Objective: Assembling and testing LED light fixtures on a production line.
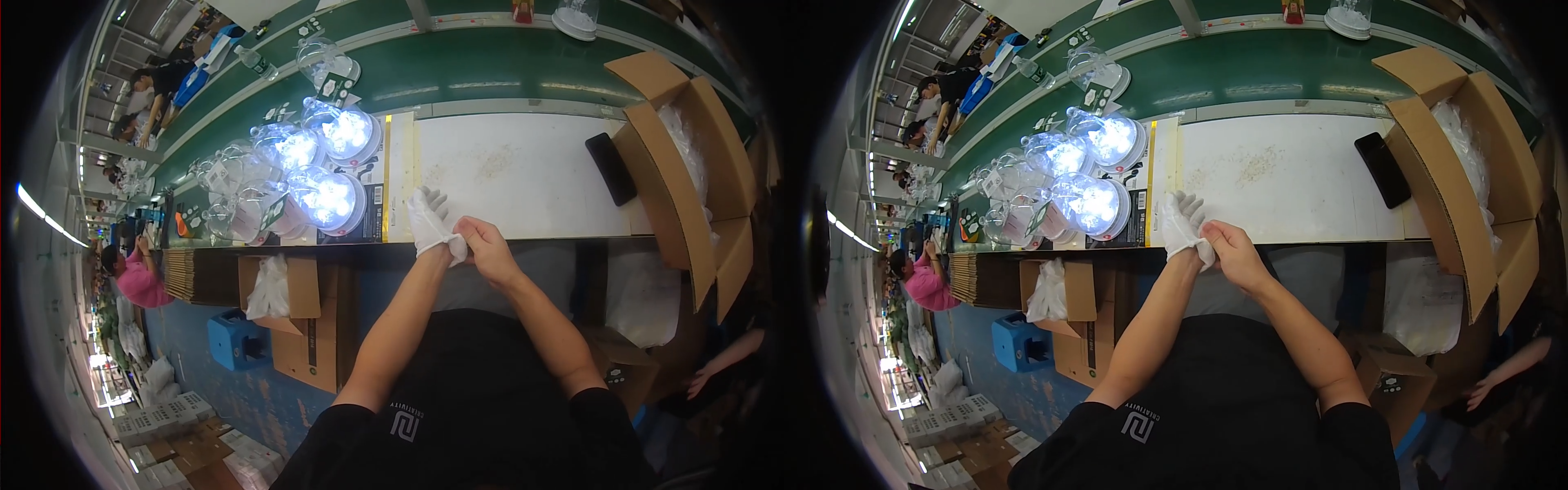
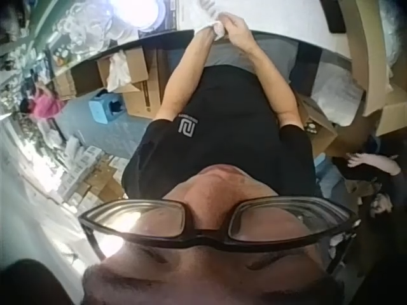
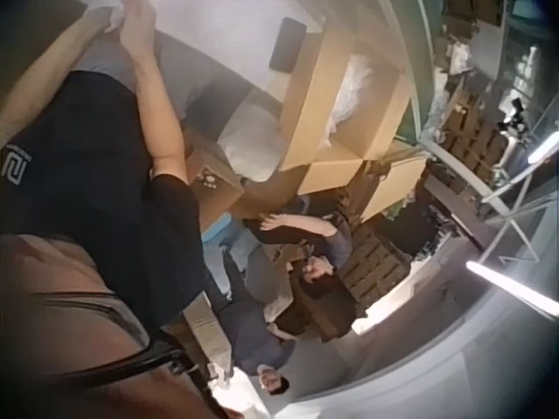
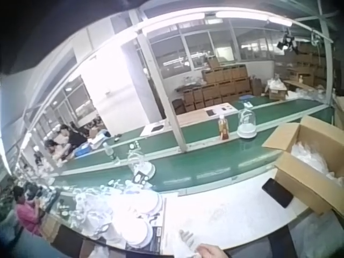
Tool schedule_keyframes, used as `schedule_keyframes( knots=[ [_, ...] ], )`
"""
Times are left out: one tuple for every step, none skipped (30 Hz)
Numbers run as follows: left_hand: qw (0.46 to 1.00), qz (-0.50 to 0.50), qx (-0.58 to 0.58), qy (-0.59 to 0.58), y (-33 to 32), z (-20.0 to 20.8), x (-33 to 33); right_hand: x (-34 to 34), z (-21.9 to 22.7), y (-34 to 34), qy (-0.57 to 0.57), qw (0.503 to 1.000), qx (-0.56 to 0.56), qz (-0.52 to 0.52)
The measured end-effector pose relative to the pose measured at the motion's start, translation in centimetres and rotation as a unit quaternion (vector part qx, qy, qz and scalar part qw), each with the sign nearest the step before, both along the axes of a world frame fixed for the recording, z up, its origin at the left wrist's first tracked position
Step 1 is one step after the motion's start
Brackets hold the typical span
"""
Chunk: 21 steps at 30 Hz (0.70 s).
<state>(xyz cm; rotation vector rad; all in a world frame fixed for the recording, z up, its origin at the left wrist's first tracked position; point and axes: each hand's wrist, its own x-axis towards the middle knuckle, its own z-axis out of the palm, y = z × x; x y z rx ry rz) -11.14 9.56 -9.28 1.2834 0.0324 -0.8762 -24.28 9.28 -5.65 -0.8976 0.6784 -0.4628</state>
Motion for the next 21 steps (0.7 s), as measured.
schedule_keyframes(
  knots=[
    [1.000,-0.003,-0.001,-0.002,0.0,-0.1,0.0,0.2,-0.1,0.1,0.002,1.000,0.001,-0.002],
    [1.000,-0.005,-0.001,0.000,-0.2,-0.3,0.5,0.8,-0.2,0.3,-0.016,1.000,-0.019,-0.019],
    [1.000,0.006,-0.015,-0.027,-0.1,-1.1,1.7,1.3,-0.2,0.4,-0.037,0.998,-0.040,-0.031],
    [0.998,0.008,-0.029,-0.049,-0.6,-0.9,2.2,1.2,-1.1,-0.1,-0.057,0.995,-0.087,0.011],
    [0.998,-0.005,0.003,-0.070,-0.8,-0.5,2.8,0.6,-1.9,-0.4,-0.013,0.984,-0.172,0.052],
    [0.996,-0.007,0.016,-0.086,-0.6,-0.6,3.2,0.5,-1.7,-0.5,0.031,0.962,-0.255,0.094],
    [0.994,-0.009,0.028,-0.102,-0.3,-0.6,3.2,0.7,-1.2,-0.2,0.024,0.965,-0.251,0.073],
    [0.993,-0.007,0.040,-0.113,-0.4,-0.8,3.0,0.9,-1.2,-0.3,0.027,0.965,-0.253,0.065],
    [0.990,-0.008,0.051,-0.130,-0.3,-1.1,2.9,1.2,-1.1,-0.3,0.061,0.962,-0.256,0.078],
    [0.987,-0.010,0.061,-0.147,-0.3,-1.6,2.5,1.3,-1.0,-0.3,0.095,0.957,-0.260,0.089],
    [0.986,-0.010,0.046,-0.159,-0.5,-2.0,2.1,2.1,-1.8,0.4,0.076,0.961,-0.264,0.037],
    [0.986,-0.012,0.044,-0.159,-0.6,-2.4,2.0,2.3,-1.4,0.9,0.077,0.960,-0.265,0.035],
    [0.980,-0.003,0.044,-0.195,-0.7,-2.8,2.0,2.4,-1.0,1.3,0.121,0.939,-0.322,0.016],
    [0.972,0.007,0.044,-0.231,-0.8,-3.0,2.1,2.4,-0.5,1.6,0.163,0.911,-0.378,-0.002],
    [0.976,0.009,0.043,-0.212,-1.1,-2.1,1.8,2.3,-0.1,1.9,0.175,0.877,-0.447,-0.025],
    [0.976,0.010,0.040,-0.215,-1.6,-2.2,1.6,2.2,0.2,2.0,0.172,0.876,-0.449,-0.027],
    [0.960,0.003,0.038,-0.277,-2.2,-1.9,1.2,2.1,0.5,1.9,0.151,0.854,-0.493,-0.070],
    [0.940,-0.002,0.038,-0.340,-2.5,-1.7,1.0,2.0,1.0,1.9,0.125,0.829,-0.533,-0.113],
    [0.941,0.007,0.025,-0.337,-3.2,-0.4,0.3,1.6,1.0,1.5,0.140,0.820,-0.544,-0.110],
    [0.940,0.006,0.024,-0.341,-4.0,0.3,0.0,1.5,0.7,1.1,0.137,0.819,-0.545,-0.114],
    [0.939,0.021,0.015,-0.342,-4.4,0.5,0.2,1.7,0.7,0.9,0.136,0.825,-0.535,-0.117]
  ],
)
